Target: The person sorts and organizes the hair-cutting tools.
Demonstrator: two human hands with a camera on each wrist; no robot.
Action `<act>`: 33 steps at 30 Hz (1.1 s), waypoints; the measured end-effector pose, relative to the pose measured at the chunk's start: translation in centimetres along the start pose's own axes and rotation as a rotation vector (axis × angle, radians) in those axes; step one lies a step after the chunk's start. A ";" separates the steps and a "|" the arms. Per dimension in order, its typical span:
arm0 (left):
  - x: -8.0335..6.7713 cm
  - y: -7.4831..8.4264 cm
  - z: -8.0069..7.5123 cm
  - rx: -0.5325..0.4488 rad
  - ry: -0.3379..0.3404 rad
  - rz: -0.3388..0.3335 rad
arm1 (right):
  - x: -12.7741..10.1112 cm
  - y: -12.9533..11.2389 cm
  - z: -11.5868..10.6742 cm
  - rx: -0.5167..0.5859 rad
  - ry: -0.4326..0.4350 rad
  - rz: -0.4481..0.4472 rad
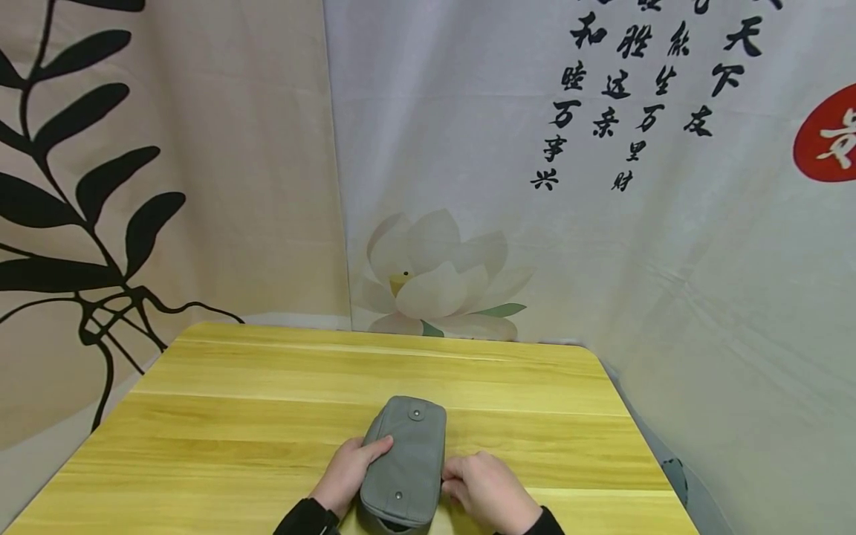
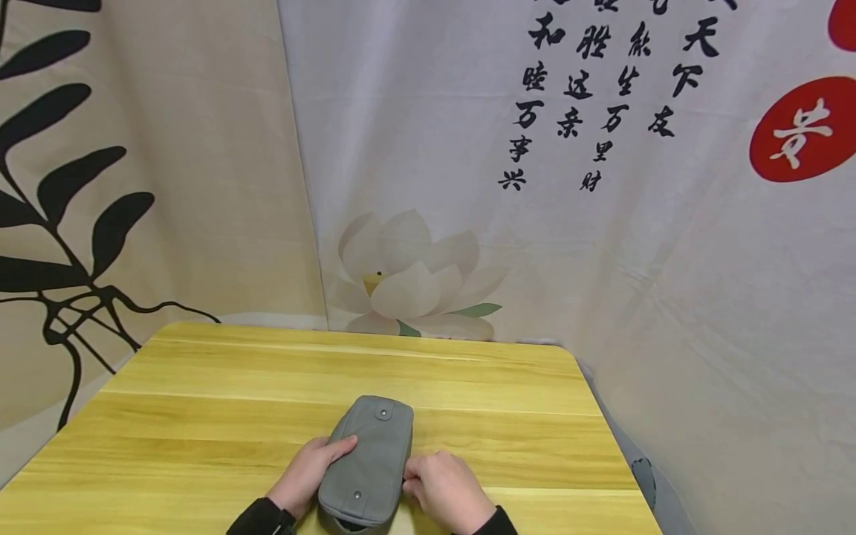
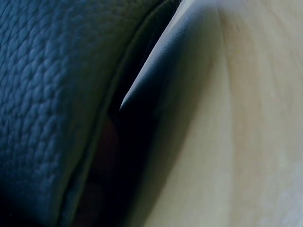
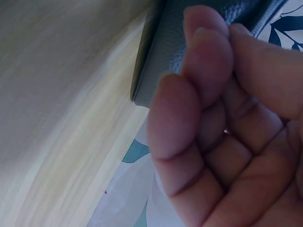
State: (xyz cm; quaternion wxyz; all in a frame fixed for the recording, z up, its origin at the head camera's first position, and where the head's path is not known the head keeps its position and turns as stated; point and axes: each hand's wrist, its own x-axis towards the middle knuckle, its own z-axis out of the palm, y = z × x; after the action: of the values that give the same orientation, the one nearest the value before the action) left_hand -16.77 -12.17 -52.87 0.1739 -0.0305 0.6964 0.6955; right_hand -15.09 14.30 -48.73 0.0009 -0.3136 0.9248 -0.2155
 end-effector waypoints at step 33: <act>0.1 -0.2 -0.2 -0.014 0.009 0.002 | -0.4 -0.6 -0.7 -0.058 0.046 -0.061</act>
State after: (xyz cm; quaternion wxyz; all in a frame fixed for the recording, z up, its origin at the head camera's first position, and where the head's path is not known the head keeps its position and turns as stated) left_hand -16.82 -12.32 -53.05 0.1698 -0.0341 0.6925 0.7003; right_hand -14.47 14.39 -47.91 -0.0360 -0.3365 0.9204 -0.1957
